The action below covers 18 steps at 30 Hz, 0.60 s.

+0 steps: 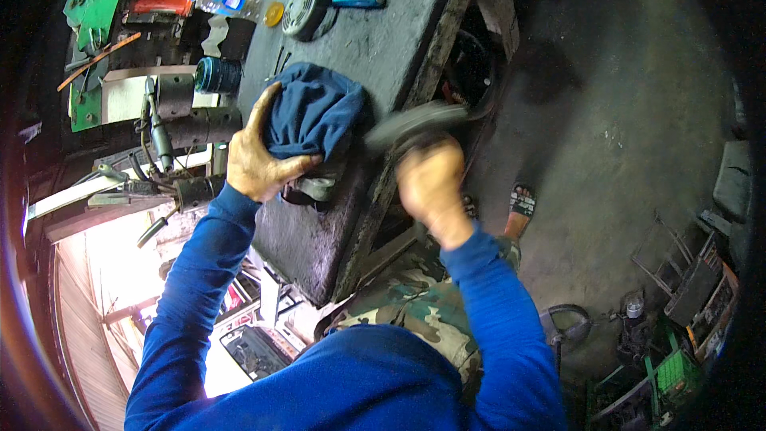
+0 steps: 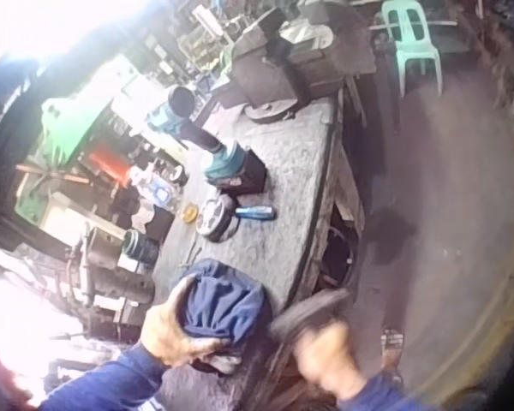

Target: The person pours liquid from a plastic bottle into a disassembled alternator, then repeatedly taps the alternator with a hammer while holding it with a cloth. The alternator is rotated and tapped multiple times on a workbench.

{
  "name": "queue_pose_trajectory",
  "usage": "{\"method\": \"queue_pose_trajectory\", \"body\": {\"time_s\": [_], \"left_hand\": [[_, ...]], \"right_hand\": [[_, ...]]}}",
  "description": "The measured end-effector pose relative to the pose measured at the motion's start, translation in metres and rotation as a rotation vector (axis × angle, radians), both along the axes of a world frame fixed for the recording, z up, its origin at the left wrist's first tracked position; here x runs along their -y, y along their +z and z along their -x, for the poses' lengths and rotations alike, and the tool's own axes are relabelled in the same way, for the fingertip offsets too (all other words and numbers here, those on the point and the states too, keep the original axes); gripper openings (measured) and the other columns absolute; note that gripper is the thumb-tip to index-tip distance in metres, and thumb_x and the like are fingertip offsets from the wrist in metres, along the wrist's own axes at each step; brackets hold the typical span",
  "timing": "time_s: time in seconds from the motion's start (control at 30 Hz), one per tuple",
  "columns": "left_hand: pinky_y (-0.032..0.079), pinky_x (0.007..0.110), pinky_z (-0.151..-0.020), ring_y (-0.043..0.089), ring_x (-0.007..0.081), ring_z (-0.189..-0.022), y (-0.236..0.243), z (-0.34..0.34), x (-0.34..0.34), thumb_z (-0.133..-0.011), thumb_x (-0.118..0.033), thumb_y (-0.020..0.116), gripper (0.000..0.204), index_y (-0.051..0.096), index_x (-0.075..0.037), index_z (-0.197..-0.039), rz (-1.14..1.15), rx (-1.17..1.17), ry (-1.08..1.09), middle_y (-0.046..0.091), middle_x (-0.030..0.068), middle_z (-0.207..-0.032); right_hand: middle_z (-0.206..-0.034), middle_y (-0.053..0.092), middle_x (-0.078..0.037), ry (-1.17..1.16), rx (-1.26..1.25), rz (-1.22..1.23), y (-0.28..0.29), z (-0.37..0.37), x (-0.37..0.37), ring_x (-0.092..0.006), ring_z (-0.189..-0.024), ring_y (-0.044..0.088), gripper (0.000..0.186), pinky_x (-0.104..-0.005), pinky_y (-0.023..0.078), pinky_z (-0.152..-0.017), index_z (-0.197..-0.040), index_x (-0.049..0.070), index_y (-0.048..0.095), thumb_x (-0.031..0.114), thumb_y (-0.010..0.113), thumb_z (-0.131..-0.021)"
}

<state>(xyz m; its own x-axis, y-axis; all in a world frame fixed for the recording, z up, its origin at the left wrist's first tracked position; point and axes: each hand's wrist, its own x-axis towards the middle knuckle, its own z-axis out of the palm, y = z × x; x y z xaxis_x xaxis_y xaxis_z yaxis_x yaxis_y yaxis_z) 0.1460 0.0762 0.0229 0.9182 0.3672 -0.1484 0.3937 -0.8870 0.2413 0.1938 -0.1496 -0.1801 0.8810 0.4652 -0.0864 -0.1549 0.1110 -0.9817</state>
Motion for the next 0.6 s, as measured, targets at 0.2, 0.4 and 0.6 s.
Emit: {"method": "queue_pose_trajectory", "body": {"time_s": [0.2, 0.4, 0.6], "left_hand": [[0.06, 0.049, -0.1, 0.076, 0.0448, -0.113, -0.007, 0.001, -0.008, -0.059, -0.051, 0.101, 0.124, 0.046, -0.011, -0.163, -0.037, 0.076, -0.095, 0.076, 0.0316, -0.121], [0.055, 0.047, -0.11, 0.071, 0.0423, -0.127, -0.004, 0.001, -0.008, -0.058, -0.045, 0.101, 0.124, 0.046, -0.007, -0.163, 0.006, 0.049, -0.185, 0.071, 0.0297, -0.136], [0.059, 0.049, -0.104, 0.074, 0.0462, -0.118, -0.007, 0.0, -0.008, -0.059, -0.052, 0.1, 0.124, 0.045, -0.014, -0.163, -0.032, 0.077, -0.114, 0.074, 0.0311, -0.128]], "right_hand": [[-0.065, 0.064, -0.006, -0.155, -0.171, 0.177, 0.001, -0.016, 0.007, -0.0198, -0.053, 0.056, 0.014, -0.0414, 0.051, -0.056, -0.078, -0.002, 0.063, 0.006, 0.059, -0.088], [-0.086, 0.075, -0.025, 0.194, 0.595, 0.342, 0.002, 0.003, 0.0, -0.0435, -0.081, 0.073, 0.017, -0.0505, 0.059, -0.084, -0.093, -0.003, 0.074, 0.008, 0.063, -0.088], [-0.069, 0.06, -0.002, -0.329, -0.423, -0.051, 0.004, -0.024, 0.011, -0.0129, -0.053, 0.055, 0.006, -0.0307, 0.048, -0.052, -0.096, 0.006, 0.063, 0.005, 0.057, -0.097]]}}
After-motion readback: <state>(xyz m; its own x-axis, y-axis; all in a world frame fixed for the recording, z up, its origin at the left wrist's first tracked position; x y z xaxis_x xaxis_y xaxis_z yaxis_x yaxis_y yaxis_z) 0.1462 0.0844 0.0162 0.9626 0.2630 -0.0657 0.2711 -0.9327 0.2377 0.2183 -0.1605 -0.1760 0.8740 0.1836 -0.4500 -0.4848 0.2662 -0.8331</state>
